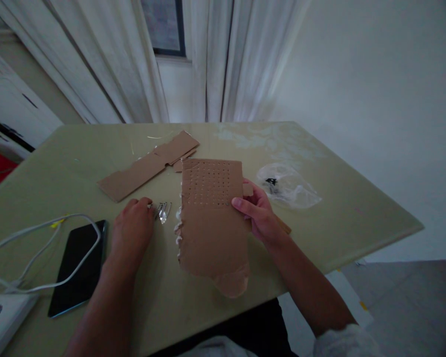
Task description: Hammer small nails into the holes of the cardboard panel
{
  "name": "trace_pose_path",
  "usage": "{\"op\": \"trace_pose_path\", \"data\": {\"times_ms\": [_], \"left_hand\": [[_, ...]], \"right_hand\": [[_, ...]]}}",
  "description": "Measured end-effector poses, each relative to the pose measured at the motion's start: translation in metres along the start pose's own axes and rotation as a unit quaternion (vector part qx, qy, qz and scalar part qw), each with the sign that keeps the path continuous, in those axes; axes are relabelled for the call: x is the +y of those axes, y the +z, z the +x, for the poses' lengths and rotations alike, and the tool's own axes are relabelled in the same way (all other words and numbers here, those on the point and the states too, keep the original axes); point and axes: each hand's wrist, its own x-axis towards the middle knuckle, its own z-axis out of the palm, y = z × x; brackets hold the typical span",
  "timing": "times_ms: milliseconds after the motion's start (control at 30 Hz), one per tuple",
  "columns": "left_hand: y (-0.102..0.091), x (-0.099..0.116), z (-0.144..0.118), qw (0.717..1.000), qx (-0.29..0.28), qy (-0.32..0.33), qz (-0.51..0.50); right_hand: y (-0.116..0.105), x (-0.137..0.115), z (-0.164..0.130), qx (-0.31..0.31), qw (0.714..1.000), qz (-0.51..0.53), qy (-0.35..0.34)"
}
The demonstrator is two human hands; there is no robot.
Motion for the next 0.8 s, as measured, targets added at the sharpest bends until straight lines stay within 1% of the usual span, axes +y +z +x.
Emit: {"op": "trace_pose_path", "data": {"times_ms": [300, 400, 533, 667, 733, 800], "left_hand": [[-0.01, 0.01, -0.002, 0.999, -0.012, 0.002, -0.03], [-0.008, 0.01, -0.002, 0.999, -0.016, -0.001, -0.035], [-0.002, 0.008, 0.0, 0.999, -0.007, 0.013, -0.041], [0.001, 0.005, 0.002, 0.999, -0.013, 0.018, -0.043], [0.0, 0.006, 0.002, 0.999, -0.008, 0.018, -0.045], [-0.002, 0.009, 0.0, 0.998, 0.021, 0.022, -0.06]], "right_hand": [[-0.001, 0.0, 0.0, 0.003, 1.0, -0.001, 0.02], [-0.001, 0.0, -0.001, 0.006, 1.0, -0.004, 0.02], [-0.001, 0.001, -0.001, 0.009, 1.0, -0.005, 0.024], [-0.001, 0.001, -0.001, 0.008, 1.0, -0.017, 0.021], [-0.001, 0.001, -0.002, 0.005, 1.0, -0.017, 0.02], [-0.001, 0.001, -0.002, 0.003, 1.0, -0.018, 0.025]]}}
